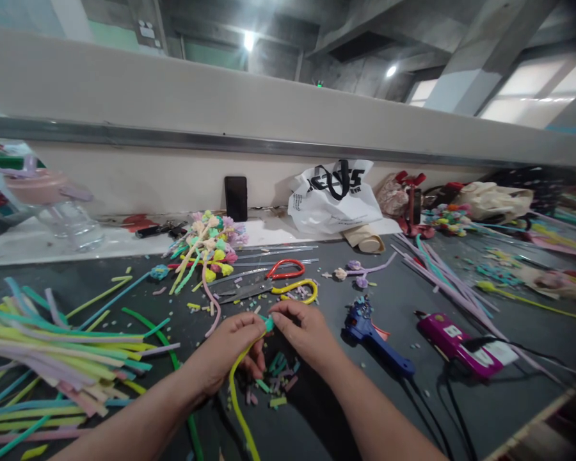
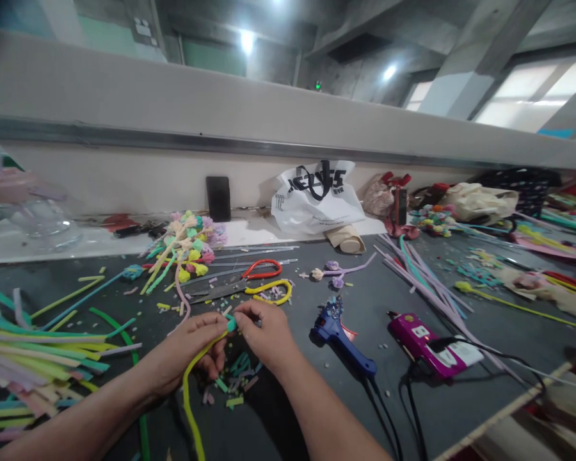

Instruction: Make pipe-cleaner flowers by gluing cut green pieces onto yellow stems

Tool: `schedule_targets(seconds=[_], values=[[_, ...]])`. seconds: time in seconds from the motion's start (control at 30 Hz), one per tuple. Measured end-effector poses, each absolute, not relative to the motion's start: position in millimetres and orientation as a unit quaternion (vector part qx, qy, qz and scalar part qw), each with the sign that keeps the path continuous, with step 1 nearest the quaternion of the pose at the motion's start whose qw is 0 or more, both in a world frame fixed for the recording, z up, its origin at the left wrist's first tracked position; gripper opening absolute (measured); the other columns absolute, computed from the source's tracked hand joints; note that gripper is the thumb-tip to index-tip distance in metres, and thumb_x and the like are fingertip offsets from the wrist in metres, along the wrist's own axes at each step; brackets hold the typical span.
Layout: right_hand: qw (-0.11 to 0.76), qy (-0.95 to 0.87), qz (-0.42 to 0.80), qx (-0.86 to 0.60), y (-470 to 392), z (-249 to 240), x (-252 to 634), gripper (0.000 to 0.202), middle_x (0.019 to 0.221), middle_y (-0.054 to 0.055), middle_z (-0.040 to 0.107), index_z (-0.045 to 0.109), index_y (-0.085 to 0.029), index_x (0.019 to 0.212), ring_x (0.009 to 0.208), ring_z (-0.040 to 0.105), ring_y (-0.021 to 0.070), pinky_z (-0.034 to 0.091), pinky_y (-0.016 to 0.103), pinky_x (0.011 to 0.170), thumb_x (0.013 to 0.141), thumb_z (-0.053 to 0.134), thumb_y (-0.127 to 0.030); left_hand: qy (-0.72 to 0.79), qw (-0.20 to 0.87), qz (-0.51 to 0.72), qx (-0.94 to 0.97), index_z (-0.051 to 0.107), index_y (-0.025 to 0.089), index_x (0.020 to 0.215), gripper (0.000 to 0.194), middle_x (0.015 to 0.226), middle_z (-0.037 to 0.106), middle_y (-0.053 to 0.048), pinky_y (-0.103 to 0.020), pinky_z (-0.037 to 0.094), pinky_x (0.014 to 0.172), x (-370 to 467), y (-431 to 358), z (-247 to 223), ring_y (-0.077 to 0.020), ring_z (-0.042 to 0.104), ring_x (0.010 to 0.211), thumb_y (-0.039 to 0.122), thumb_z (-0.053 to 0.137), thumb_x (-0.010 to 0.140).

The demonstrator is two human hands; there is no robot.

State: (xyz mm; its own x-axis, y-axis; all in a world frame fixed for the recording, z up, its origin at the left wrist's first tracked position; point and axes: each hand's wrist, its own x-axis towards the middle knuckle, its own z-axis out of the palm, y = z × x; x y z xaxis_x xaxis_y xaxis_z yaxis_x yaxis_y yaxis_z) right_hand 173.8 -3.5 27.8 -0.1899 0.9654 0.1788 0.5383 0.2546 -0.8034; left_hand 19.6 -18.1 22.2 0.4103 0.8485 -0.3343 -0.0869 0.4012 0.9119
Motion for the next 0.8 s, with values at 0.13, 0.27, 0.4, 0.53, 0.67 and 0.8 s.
schedule_targets(seconds=[0.13,0.27,0.4,0.53,0.67,0.8], values=[[0.349,-0.705,0.31,-0.534,-4.4,27.7,173.2,0.013,0.066,-0.001,0.064,0.065,-0.018,0.073,0.064,0.056,0.0128,0.043,0.022,0.062,0.075,0.052,-0.02,0.439,0.707,0.317,0.456,0.048,0.017,0.07,0.022,0.048,0.049,0.006,-0.019,0.043,0.038,19.4,-17.0,16.0,-0.0083,0.052,0.037,0.038,0.052,0.074],[0.352,-0.701,0.324,-0.529,-5.8,27.5,171.7,0.013,0.064,-0.002,0.062,0.064,-0.018,0.071,0.062,0.055,0.012,0.042,0.021,0.06,0.074,0.052,-0.02,0.432,0.708,0.316,0.46,0.047,0.017,0.071,0.023,0.049,0.051,0.005,-0.019,0.044,0.039,18.1,-16.4,9.2,-0.0083,0.052,0.038,0.039,0.052,0.074],[0.353,-0.69,0.345,-0.529,-5.7,25.7,170.8,0.013,0.063,-0.002,0.06,0.063,-0.018,0.069,0.061,0.053,0.0116,0.041,0.021,0.059,0.074,0.051,-0.02,0.427,0.707,0.313,0.468,0.048,0.017,0.071,0.023,0.048,0.051,0.005,-0.019,0.044,0.039,18.0,-17.5,7.7,-0.0084,0.052,0.037,0.039,0.052,0.075],[0.37,-0.658,0.37,-0.541,-1.5,24.6,174.6,0.012,0.059,-0.002,0.055,0.061,-0.016,0.067,0.056,0.049,0.0104,0.039,0.021,0.056,0.071,0.052,-0.022,0.433,0.714,0.318,0.45,0.048,0.017,0.073,0.026,0.053,0.05,0.005,-0.02,0.046,0.041,19.1,-17.1,12.6,-0.0095,0.054,0.042,0.042,0.05,0.076],[0.388,-0.633,0.378,-0.552,2.1,24.4,178.9,0.013,0.058,-0.003,0.051,0.06,-0.016,0.069,0.052,0.044,0.0093,0.036,0.02,0.051,0.071,0.052,-0.026,0.456,0.69,0.331,0.455,0.047,0.02,0.093,0.03,0.061,0.05,0.005,-0.023,0.047,0.04,20.0,-15.7,17.5,-0.0113,0.057,0.046,0.043,0.051,0.075],[0.379,-0.658,0.345,-0.552,0.2,23.6,175.5,0.013,0.059,-0.002,0.053,0.06,-0.016,0.067,0.056,0.047,0.0107,0.038,0.022,0.055,0.071,0.051,-0.025,0.47,0.624,0.287,0.554,0.047,0.019,0.09,0.026,0.051,0.05,0.007,-0.02,0.039,0.033,20.4,-18.9,15.9,-0.0097,0.049,0.033,0.041,0.048,0.076]])
